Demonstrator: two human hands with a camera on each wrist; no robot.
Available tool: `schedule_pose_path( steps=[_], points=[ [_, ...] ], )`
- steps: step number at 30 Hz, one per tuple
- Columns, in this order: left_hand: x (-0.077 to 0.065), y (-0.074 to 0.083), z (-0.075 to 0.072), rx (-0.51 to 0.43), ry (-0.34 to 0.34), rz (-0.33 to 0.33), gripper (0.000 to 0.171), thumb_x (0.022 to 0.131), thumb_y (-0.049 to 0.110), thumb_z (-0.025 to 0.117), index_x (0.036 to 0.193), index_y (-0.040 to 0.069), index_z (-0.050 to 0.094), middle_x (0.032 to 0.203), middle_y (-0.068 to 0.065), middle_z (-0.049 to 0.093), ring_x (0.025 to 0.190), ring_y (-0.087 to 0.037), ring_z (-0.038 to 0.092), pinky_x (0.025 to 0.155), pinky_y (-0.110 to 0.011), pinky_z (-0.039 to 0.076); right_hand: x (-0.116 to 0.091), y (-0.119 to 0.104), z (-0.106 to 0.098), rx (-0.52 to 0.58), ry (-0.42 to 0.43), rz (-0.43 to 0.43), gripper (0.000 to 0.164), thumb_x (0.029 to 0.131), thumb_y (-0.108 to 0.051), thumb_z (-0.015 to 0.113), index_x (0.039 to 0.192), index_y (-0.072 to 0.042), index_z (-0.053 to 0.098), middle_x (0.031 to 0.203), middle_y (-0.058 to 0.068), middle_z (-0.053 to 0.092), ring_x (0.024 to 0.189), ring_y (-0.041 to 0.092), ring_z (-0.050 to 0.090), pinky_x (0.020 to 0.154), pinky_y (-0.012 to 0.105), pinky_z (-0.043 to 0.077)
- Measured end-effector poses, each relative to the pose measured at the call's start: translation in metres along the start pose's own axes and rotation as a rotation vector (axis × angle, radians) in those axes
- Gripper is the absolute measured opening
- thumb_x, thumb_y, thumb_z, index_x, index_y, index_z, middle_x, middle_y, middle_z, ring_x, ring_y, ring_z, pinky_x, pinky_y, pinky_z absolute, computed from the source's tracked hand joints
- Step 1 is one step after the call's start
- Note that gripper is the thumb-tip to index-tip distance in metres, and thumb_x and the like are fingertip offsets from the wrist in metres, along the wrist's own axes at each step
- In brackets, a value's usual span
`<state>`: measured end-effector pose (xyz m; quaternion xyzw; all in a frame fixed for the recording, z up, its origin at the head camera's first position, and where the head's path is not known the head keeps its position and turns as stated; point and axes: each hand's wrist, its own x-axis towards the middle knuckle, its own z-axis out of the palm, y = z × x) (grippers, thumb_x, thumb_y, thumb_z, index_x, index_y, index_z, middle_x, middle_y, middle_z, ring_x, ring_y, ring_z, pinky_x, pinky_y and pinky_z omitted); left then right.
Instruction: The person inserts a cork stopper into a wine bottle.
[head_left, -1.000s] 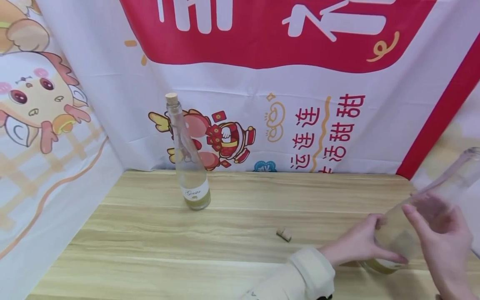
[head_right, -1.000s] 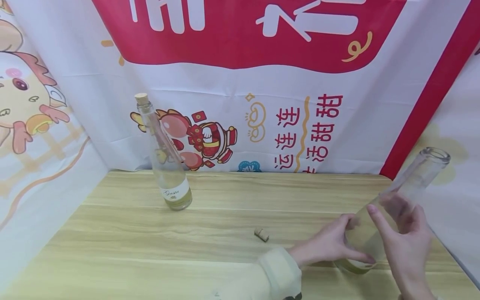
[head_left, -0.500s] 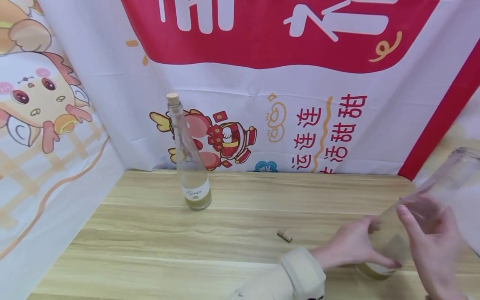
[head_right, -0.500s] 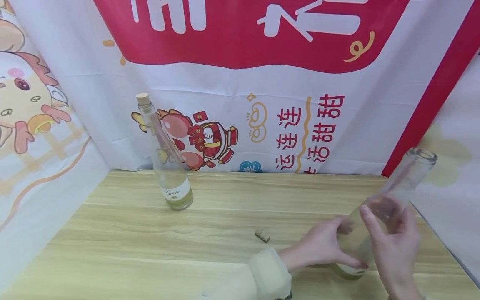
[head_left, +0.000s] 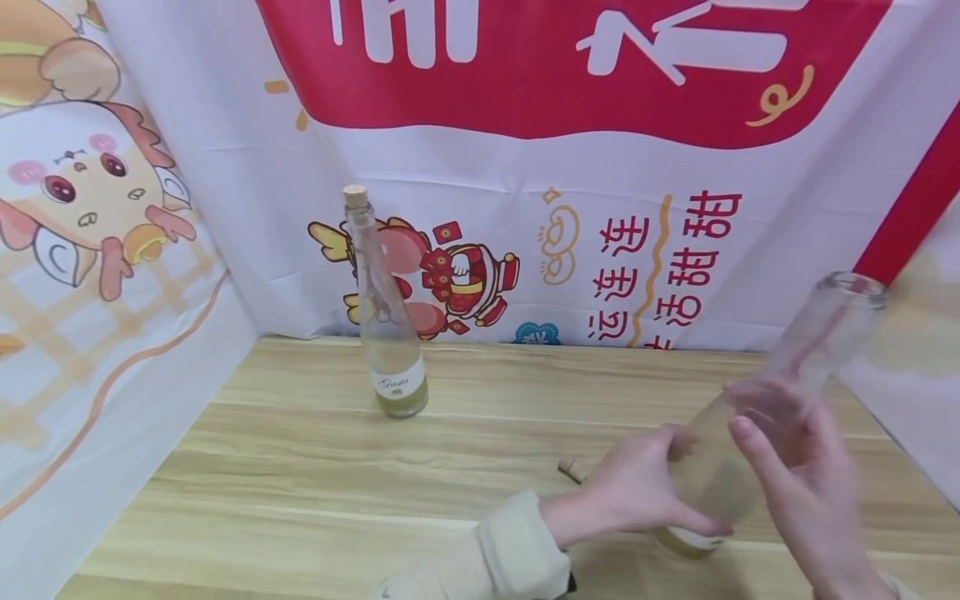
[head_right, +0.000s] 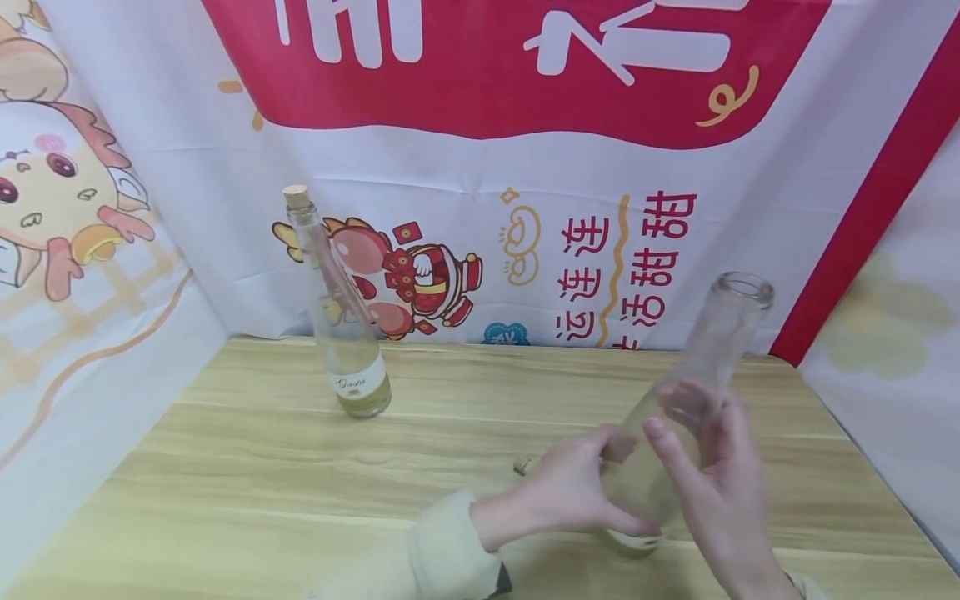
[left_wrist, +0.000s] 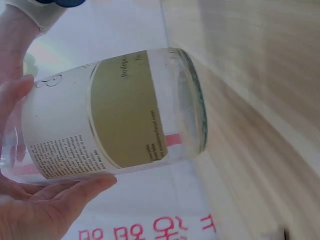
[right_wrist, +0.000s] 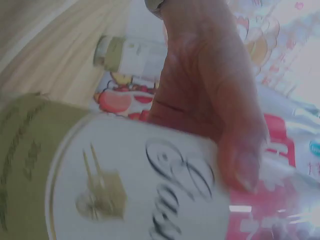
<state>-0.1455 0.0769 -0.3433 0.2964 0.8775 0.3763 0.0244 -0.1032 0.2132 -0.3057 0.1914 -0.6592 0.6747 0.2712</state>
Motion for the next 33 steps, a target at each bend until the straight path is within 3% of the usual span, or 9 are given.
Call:
schedule_pose_path(
  steps=[4, 7, 12, 16, 21, 25, 33],
  points=[
    [-0.014, -0.009, -0.019, -0.046, -0.007, 0.008, 0.072, 0.053, 0.041, 0.087, 0.113, 0.017, 0.056, 0.098, 0.016, 0.058, 0.085, 0.005, 0.052, 0.072, -0.007, 0.041, 0.004, -0.006, 0.017, 0.050, -0.158, -0.026, 0.045, 0.084, 0.021, 0.046, 0.125, 0.004, 0.039, 0.118, 0.009, 0.059, 0.111, 0.016, 0.054, 0.095, 0.018, 0.039],
    [-0.024, -0.015, -0.034, -0.068, -0.010, 0.007, 0.070, 0.053, 0.038, 0.088, 0.111, 0.015, 0.056, 0.096, 0.014, 0.059, 0.084, 0.004, 0.052, 0.072, -0.009, 0.042, 0.006, -0.010, 0.033, 0.079, -0.192, -0.028, 0.045, 0.083, 0.021, 0.047, 0.123, 0.003, 0.038, 0.117, 0.011, 0.059, 0.111, 0.019, 0.054, 0.098, 0.021, 0.038],
    [-0.042, -0.026, -0.057, -0.086, -0.022, 0.025, 0.064, 0.055, 0.034, 0.088, 0.107, 0.013, 0.056, 0.094, 0.011, 0.059, 0.083, 0.002, 0.053, 0.073, -0.011, 0.044, 0.010, -0.012, 0.058, 0.169, -0.224, -0.115, 0.045, 0.079, 0.023, 0.052, 0.118, 0.007, 0.038, 0.109, 0.016, 0.058, 0.106, 0.022, 0.057, 0.097, 0.024, 0.040],
    [-0.058, -0.036, -0.071, -0.116, -0.060, 0.047, 0.064, 0.058, 0.032, 0.087, 0.110, 0.018, 0.054, 0.093, 0.012, 0.057, 0.083, 0.000, 0.053, 0.072, -0.014, 0.045, 0.010, -0.014, 0.076, 0.139, -0.241, -0.127, 0.046, 0.074, 0.025, 0.057, 0.112, 0.009, 0.037, 0.103, 0.015, 0.060, 0.101, 0.021, 0.059, 0.094, 0.026, 0.043],
    [-0.074, -0.049, -0.083, -0.129, -0.084, 0.035, 0.072, 0.060, 0.030, 0.086, 0.122, 0.021, 0.051, 0.108, 0.010, 0.058, 0.095, -0.002, 0.052, 0.082, -0.019, 0.045, 0.006, -0.013, 0.096, 0.106, -0.281, -0.153, 0.045, 0.071, 0.024, 0.060, 0.107, 0.009, 0.037, 0.100, 0.014, 0.061, 0.101, 0.020, 0.060, 0.093, 0.026, 0.044],
    [-0.082, -0.059, -0.088, -0.147, -0.094, 0.020, 0.072, 0.061, 0.028, 0.086, 0.123, 0.018, 0.051, 0.115, 0.008, 0.058, 0.101, -0.003, 0.052, 0.086, -0.020, 0.044, 0.002, -0.008, 0.110, 0.089, -0.301, -0.143, 0.048, 0.072, 0.020, 0.063, 0.110, 0.007, 0.037, 0.102, 0.010, 0.061, 0.101, 0.018, 0.059, 0.092, 0.025, 0.045],
    [-0.088, -0.078, -0.091, -0.148, -0.104, -0.010, 0.068, 0.059, 0.022, 0.087, 0.117, 0.011, 0.052, 0.106, 0.005, 0.059, 0.093, -0.006, 0.053, 0.081, -0.020, 0.045, -0.004, 0.005, 0.127, -0.008, -0.279, -0.070, 0.053, 0.070, 0.013, 0.071, 0.111, 0.003, 0.040, 0.099, 0.010, 0.063, 0.096, 0.019, 0.061, 0.093, 0.024, 0.043]
  ],
)
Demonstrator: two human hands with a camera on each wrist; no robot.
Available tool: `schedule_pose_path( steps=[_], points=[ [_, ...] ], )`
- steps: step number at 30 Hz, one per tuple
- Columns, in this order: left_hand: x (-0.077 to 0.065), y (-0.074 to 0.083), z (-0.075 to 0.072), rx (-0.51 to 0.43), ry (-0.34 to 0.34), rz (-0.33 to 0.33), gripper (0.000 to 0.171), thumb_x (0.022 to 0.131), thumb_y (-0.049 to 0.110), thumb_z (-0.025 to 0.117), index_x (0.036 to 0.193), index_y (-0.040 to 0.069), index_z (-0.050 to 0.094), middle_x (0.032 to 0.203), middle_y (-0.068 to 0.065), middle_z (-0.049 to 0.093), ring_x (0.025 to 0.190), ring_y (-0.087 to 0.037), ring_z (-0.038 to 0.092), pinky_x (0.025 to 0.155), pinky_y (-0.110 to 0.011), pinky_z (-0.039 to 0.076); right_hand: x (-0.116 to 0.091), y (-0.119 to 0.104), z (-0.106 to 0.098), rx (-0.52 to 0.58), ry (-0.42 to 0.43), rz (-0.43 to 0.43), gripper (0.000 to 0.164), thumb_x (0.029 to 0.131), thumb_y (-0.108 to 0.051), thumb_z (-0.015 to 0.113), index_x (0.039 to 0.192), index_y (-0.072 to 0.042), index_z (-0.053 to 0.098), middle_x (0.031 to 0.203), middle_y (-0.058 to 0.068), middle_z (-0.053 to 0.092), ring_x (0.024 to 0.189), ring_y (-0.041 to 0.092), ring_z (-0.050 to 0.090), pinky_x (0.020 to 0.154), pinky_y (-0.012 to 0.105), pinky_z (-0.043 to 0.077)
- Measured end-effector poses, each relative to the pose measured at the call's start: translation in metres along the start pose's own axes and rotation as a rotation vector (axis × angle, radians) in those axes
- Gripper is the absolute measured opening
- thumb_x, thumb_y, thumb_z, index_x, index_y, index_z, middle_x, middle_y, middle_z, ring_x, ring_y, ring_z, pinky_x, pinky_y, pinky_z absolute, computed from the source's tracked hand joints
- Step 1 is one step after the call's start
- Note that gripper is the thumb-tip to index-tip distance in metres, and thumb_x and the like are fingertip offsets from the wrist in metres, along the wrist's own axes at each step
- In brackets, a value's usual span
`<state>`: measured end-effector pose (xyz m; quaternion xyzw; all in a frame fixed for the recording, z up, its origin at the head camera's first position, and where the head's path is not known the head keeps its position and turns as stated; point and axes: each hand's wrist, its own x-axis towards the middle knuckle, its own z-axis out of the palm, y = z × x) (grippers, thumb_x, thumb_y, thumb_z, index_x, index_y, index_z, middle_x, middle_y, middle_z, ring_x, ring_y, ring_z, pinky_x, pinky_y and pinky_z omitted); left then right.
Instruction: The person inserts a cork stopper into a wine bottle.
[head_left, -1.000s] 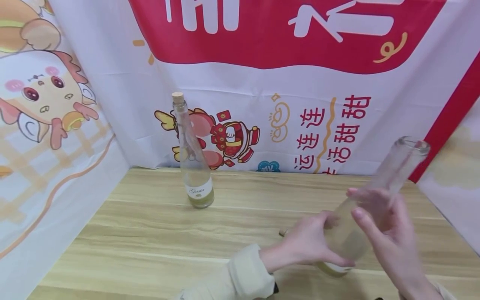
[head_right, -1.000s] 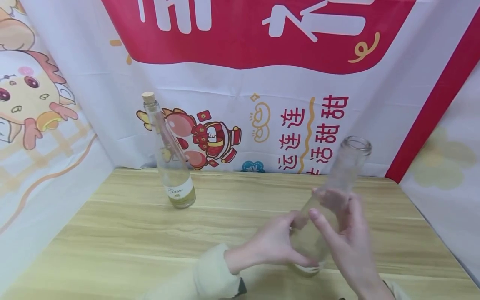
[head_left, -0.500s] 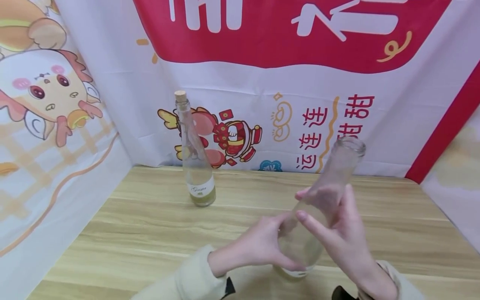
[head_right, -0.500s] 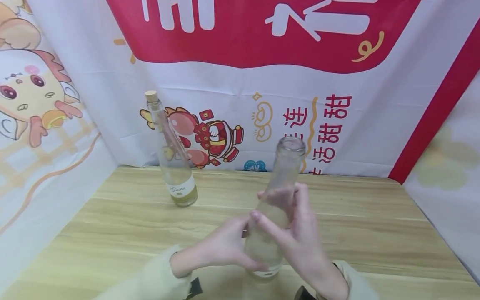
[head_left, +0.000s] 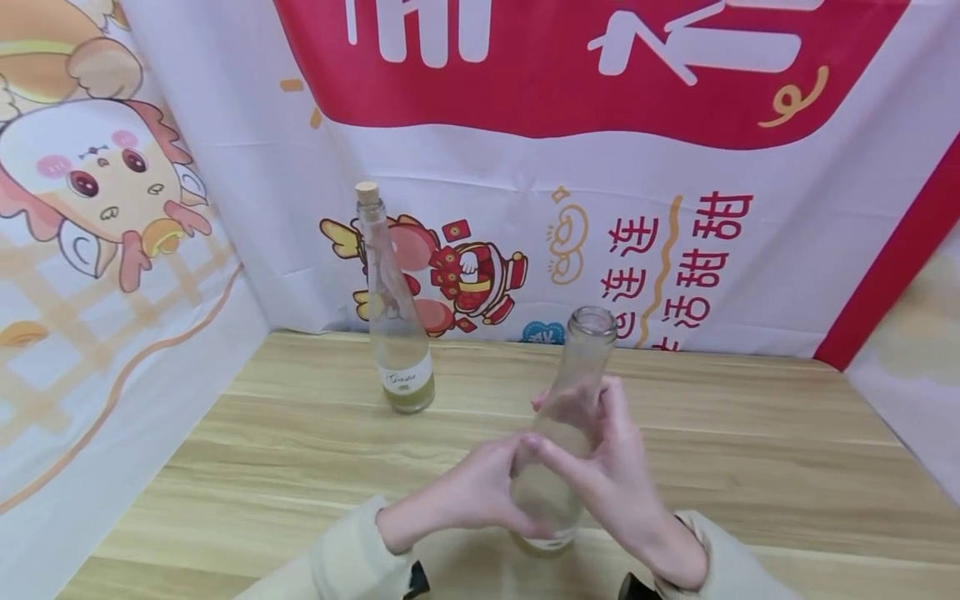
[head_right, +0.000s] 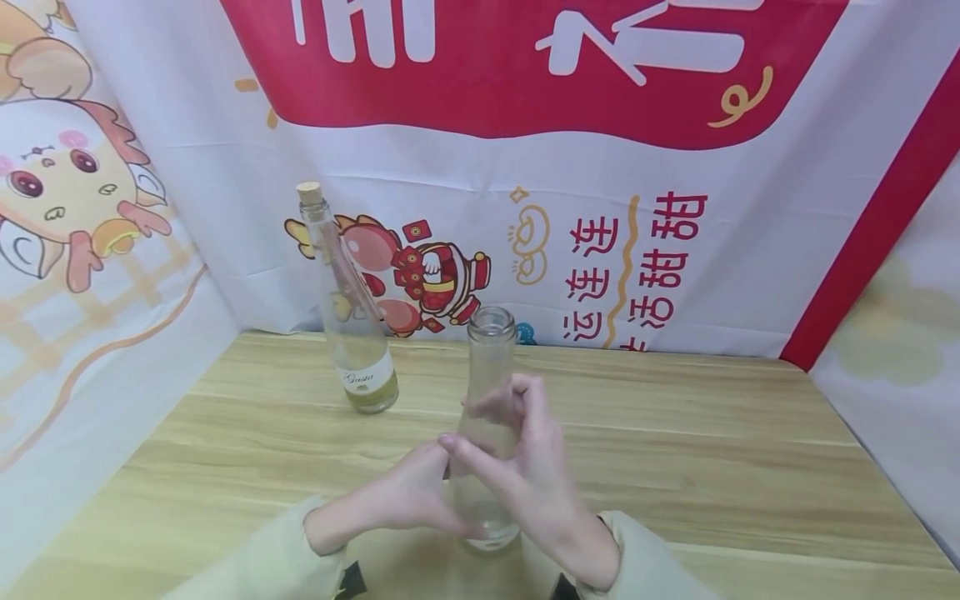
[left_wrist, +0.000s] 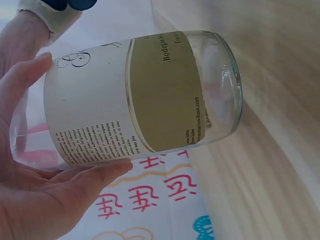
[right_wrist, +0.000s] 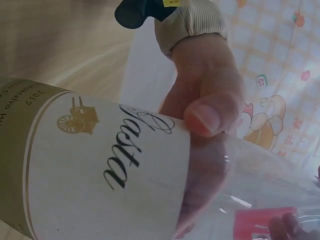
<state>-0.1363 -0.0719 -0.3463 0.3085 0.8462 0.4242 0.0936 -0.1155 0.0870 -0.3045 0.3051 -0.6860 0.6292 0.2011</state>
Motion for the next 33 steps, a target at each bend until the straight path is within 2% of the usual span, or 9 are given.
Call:
schedule_pose_path(
  steps=[5, 10, 12, 16, 19, 22, 27, 30, 33],
  points=[
    [-0.001, -0.006, -0.001, 0.002, -0.018, -0.030, 0.073, 0.059, 0.021, 0.087, 0.121, 0.010, 0.050, 0.108, 0.002, 0.060, 0.093, -0.007, 0.054, 0.079, -0.018, 0.045, -0.001, 0.005, 0.006, 0.007, 0.008, 0.017, 0.052, 0.070, 0.011, 0.071, 0.111, 0.002, 0.040, 0.099, 0.010, 0.063, 0.095, 0.019, 0.062, 0.093, 0.025, 0.042],
    [-0.002, -0.009, -0.002, 0.008, -0.039, -0.044, 0.070, 0.059, 0.021, 0.086, 0.118, 0.012, 0.051, 0.090, 0.005, 0.055, 0.081, -0.007, 0.050, 0.068, -0.018, 0.043, -0.001, 0.007, 0.008, -0.012, 0.017, 0.021, 0.054, 0.069, 0.009, 0.074, 0.111, 0.002, 0.041, 0.098, 0.008, 0.064, 0.093, 0.019, 0.062, 0.092, 0.025, 0.044],
    [-0.002, -0.010, -0.002, -0.002, -0.045, -0.046, 0.069, 0.059, 0.020, 0.086, 0.118, 0.012, 0.051, 0.088, 0.007, 0.055, 0.079, -0.006, 0.050, 0.068, -0.018, 0.043, -0.001, 0.007, 0.009, -0.020, 0.022, 0.024, 0.054, 0.068, 0.009, 0.075, 0.110, 0.002, 0.041, 0.098, 0.008, 0.064, 0.092, 0.019, 0.062, 0.092, 0.025, 0.044],
    [-0.001, -0.009, -0.002, -0.097, -0.043, -0.030, 0.070, 0.061, 0.016, 0.086, 0.121, 0.011, 0.049, 0.106, 0.003, 0.059, 0.094, -0.006, 0.054, 0.082, -0.020, 0.044, 0.000, 0.007, 0.009, -0.031, 0.027, 0.038, 0.055, 0.067, 0.009, 0.075, 0.110, 0.003, 0.041, 0.097, 0.008, 0.065, 0.092, 0.019, 0.063, 0.092, 0.025, 0.044],
    [0.000, -0.005, -0.003, -0.181, -0.024, -0.013, 0.076, 0.063, 0.016, 0.085, 0.128, 0.014, 0.045, 0.119, 0.002, 0.056, 0.108, -0.009, 0.052, 0.092, -0.024, 0.041, 0.000, 0.007, 0.008, -0.044, 0.022, 0.043, 0.056, 0.066, 0.009, 0.076, 0.109, 0.004, 0.041, 0.097, 0.009, 0.066, 0.093, 0.018, 0.063, 0.092, 0.024, 0.044],
    [0.001, -0.001, -0.004, -0.212, 0.002, -0.002, 0.080, 0.064, 0.018, 0.084, 0.131, 0.016, 0.042, 0.125, 0.001, 0.054, 0.113, -0.011, 0.050, 0.094, -0.027, 0.040, 0.000, 0.007, 0.006, -0.080, -0.013, 0.054, 0.057, 0.065, 0.007, 0.077, 0.108, 0.003, 0.040, 0.100, 0.008, 0.066, 0.096, 0.017, 0.062, 0.091, 0.023, 0.044],
    [0.003, 0.004, -0.005, -0.211, 0.021, -0.011, 0.069, 0.065, 0.017, 0.083, 0.124, 0.015, 0.047, 0.118, 0.000, 0.059, 0.104, -0.009, 0.055, 0.089, -0.025, 0.043, -0.001, 0.002, -0.007, -0.254, -0.149, 0.061, 0.053, 0.072, -0.006, 0.077, 0.113, -0.006, 0.043, 0.112, -0.001, 0.062, 0.104, 0.015, 0.057, 0.088, 0.027, 0.045],
    [0.003, 0.005, -0.005, -0.215, 0.026, -0.027, 0.068, 0.065, 0.015, 0.083, 0.123, 0.014, 0.048, 0.113, 0.000, 0.061, 0.099, -0.008, 0.057, 0.086, -0.024, 0.044, -0.001, 0.000, -0.019, -0.327, -0.197, 0.032, 0.048, 0.079, -0.009, 0.071, 0.120, -0.008, 0.045, 0.118, 0.000, 0.058, 0.109, 0.018, 0.053, 0.090, 0.036, 0.045],
    [0.003, 0.005, -0.004, -0.221, 0.028, -0.036, 0.069, 0.065, 0.016, 0.083, 0.124, 0.014, 0.047, 0.114, -0.001, 0.060, 0.100, -0.012, 0.057, 0.087, -0.027, 0.045, 0.003, 0.000, -0.031, -0.344, -0.205, 0.007, 0.039, 0.088, -0.004, 0.059, 0.125, -0.006, 0.046, 0.121, 0.004, 0.055, 0.112, 0.020, 0.051, 0.092, 0.041, 0.044]
  ],
)
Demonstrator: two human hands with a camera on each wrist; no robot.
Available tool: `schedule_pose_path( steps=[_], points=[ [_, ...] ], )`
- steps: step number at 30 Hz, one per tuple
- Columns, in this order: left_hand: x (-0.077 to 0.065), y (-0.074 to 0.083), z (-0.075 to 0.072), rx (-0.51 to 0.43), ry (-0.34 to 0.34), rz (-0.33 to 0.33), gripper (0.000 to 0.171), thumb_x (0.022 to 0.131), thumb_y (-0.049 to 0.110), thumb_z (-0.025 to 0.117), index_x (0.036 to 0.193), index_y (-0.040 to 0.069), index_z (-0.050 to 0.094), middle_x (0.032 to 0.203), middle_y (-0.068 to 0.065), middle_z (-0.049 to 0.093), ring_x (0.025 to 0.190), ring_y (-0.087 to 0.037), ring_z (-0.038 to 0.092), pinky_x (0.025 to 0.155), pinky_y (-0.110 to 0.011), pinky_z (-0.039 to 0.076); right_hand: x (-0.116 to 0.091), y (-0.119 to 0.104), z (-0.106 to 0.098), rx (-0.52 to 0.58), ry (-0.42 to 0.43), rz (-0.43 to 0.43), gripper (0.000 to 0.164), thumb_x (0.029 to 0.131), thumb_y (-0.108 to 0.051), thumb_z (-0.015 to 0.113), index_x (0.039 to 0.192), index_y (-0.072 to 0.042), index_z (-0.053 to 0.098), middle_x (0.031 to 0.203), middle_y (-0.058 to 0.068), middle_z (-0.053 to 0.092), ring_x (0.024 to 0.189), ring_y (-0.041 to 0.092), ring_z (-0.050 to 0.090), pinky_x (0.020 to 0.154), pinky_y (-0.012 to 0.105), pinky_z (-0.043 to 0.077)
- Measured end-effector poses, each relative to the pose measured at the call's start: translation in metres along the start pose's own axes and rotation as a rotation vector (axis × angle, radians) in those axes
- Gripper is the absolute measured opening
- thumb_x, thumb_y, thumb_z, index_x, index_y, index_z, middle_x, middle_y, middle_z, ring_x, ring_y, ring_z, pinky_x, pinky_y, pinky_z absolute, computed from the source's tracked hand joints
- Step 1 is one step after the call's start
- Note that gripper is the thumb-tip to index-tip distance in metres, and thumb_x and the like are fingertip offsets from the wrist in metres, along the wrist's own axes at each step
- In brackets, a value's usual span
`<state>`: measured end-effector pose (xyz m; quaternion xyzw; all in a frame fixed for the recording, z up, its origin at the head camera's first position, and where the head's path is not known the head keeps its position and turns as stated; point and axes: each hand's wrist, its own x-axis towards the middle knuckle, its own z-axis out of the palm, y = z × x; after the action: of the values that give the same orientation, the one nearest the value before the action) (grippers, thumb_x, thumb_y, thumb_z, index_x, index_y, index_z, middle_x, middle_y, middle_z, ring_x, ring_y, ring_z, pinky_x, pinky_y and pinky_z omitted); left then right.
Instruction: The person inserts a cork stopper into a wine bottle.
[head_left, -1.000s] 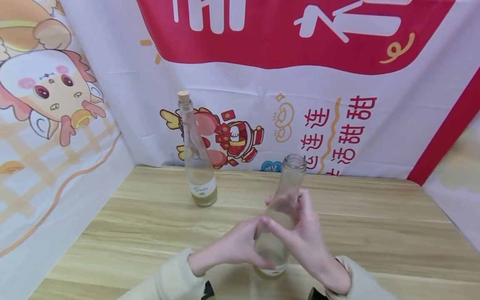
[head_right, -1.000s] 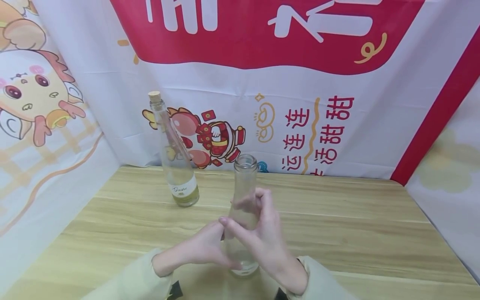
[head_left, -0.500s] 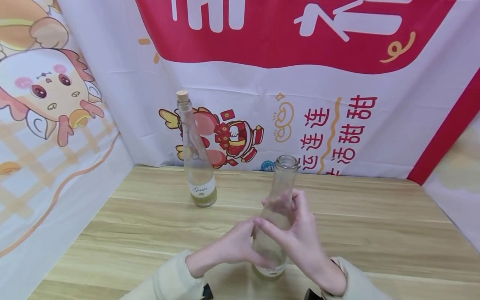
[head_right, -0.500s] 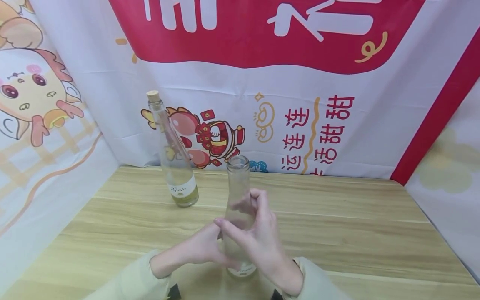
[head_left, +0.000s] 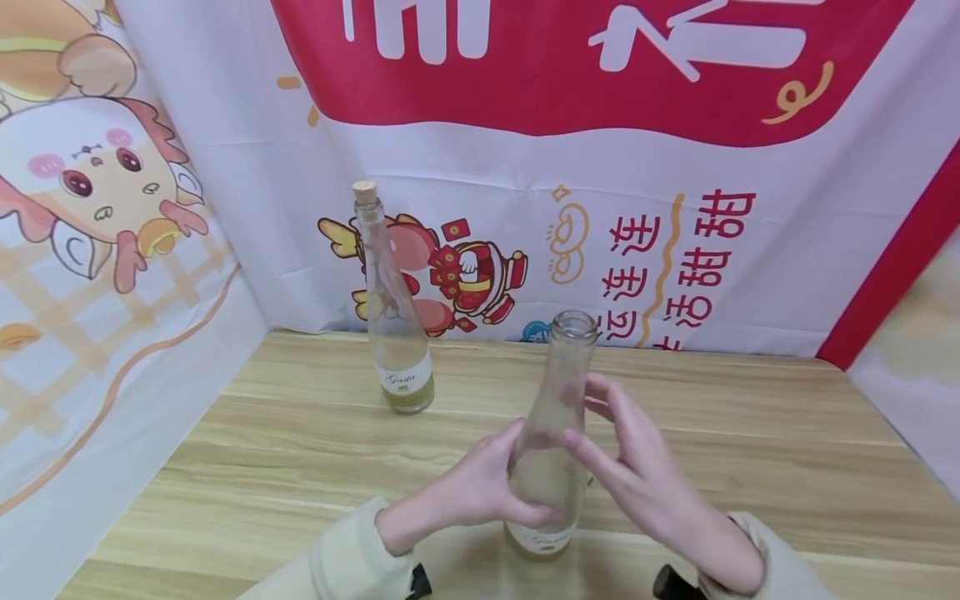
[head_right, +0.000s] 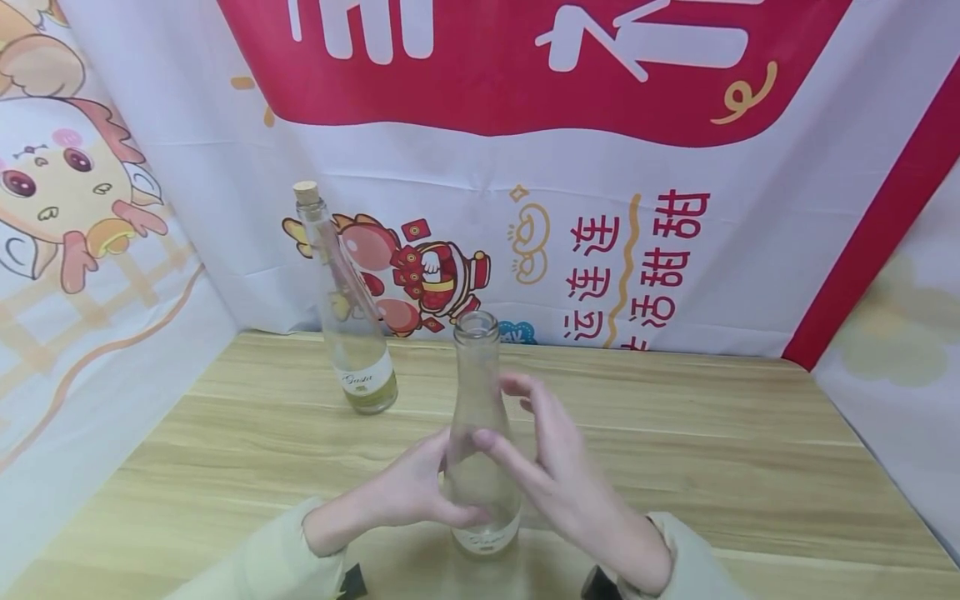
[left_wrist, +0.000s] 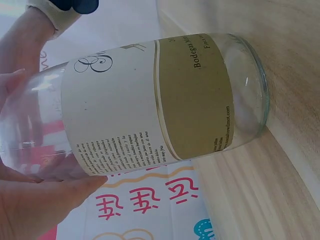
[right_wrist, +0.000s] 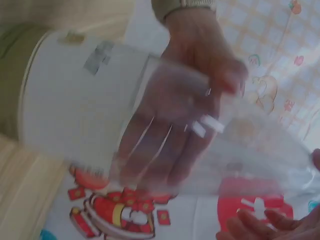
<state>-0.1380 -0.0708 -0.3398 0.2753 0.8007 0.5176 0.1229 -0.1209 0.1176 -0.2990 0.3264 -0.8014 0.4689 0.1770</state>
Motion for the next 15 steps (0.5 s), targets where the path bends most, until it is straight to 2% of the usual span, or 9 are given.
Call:
schedule_pose_path(
  steps=[3, 5, 9, 11, 15],
  points=[
    [0.000, 0.000, 0.000, -0.007, -0.002, 0.009, 0.070, 0.066, 0.017, 0.083, 0.125, 0.013, 0.046, 0.118, -0.002, 0.058, 0.105, -0.017, 0.056, 0.089, -0.030, 0.045, 0.002, 0.008, -0.010, 0.016, -0.013, 0.034, 0.032, 0.095, -0.003, 0.044, 0.126, -0.005, 0.046, 0.121, 0.005, 0.055, 0.112, 0.018, 0.050, 0.093, 0.034, 0.043],
    [0.001, 0.000, 0.000, 0.001, 0.001, 0.015, 0.070, 0.066, 0.018, 0.082, 0.126, 0.012, 0.045, 0.121, -0.002, 0.056, 0.107, -0.017, 0.055, 0.091, -0.030, 0.044, 0.004, 0.016, -0.014, 0.022, -0.026, 0.078, 0.030, 0.097, -0.005, 0.040, 0.125, -0.004, 0.047, 0.121, 0.007, 0.056, 0.111, 0.019, 0.051, 0.091, 0.033, 0.044],
    [0.000, -0.001, 0.000, 0.026, 0.003, 0.016, 0.071, 0.067, 0.019, 0.082, 0.127, 0.012, 0.044, 0.123, 0.000, 0.054, 0.109, -0.013, 0.053, 0.092, -0.028, 0.042, 0.008, 0.040, -0.014, -0.040, -0.058, 0.163, 0.030, 0.094, -0.011, 0.052, 0.122, -0.001, 0.051, 0.118, 0.011, 0.057, 0.107, 0.025, 0.054, 0.088, 0.041, 0.047],
    [0.000, -0.001, 0.000, 0.033, 0.003, 0.012, 0.072, 0.066, 0.019, 0.082, 0.127, 0.013, 0.044, 0.123, 0.000, 0.054, 0.109, -0.012, 0.052, 0.092, -0.027, 0.042, 0.008, 0.055, -0.010, -0.092, -0.089, 0.169, 0.034, 0.089, -0.009, 0.060, 0.120, 0.001, 0.052, 0.115, 0.014, 0.058, 0.103, 0.028, 0.056, 0.086, 0.046, 0.048],
    [0.001, -0.001, 0.001, 0.048, 0.009, 0.013, 0.071, 0.065, 0.020, 0.083, 0.125, 0.013, 0.046, 0.121, 0.001, 0.055, 0.107, -0.010, 0.052, 0.091, -0.026, 0.041, 0.005, 0.083, -0.002, -0.200, -0.172, 0.158, 0.035, 0.081, -0.004, 0.067, 0.113, 0.004, 0.057, 0.105, 0.015, 0.061, 0.095, 0.029, 0.058, 0.080, 0.045, 0.050]
  ],
)
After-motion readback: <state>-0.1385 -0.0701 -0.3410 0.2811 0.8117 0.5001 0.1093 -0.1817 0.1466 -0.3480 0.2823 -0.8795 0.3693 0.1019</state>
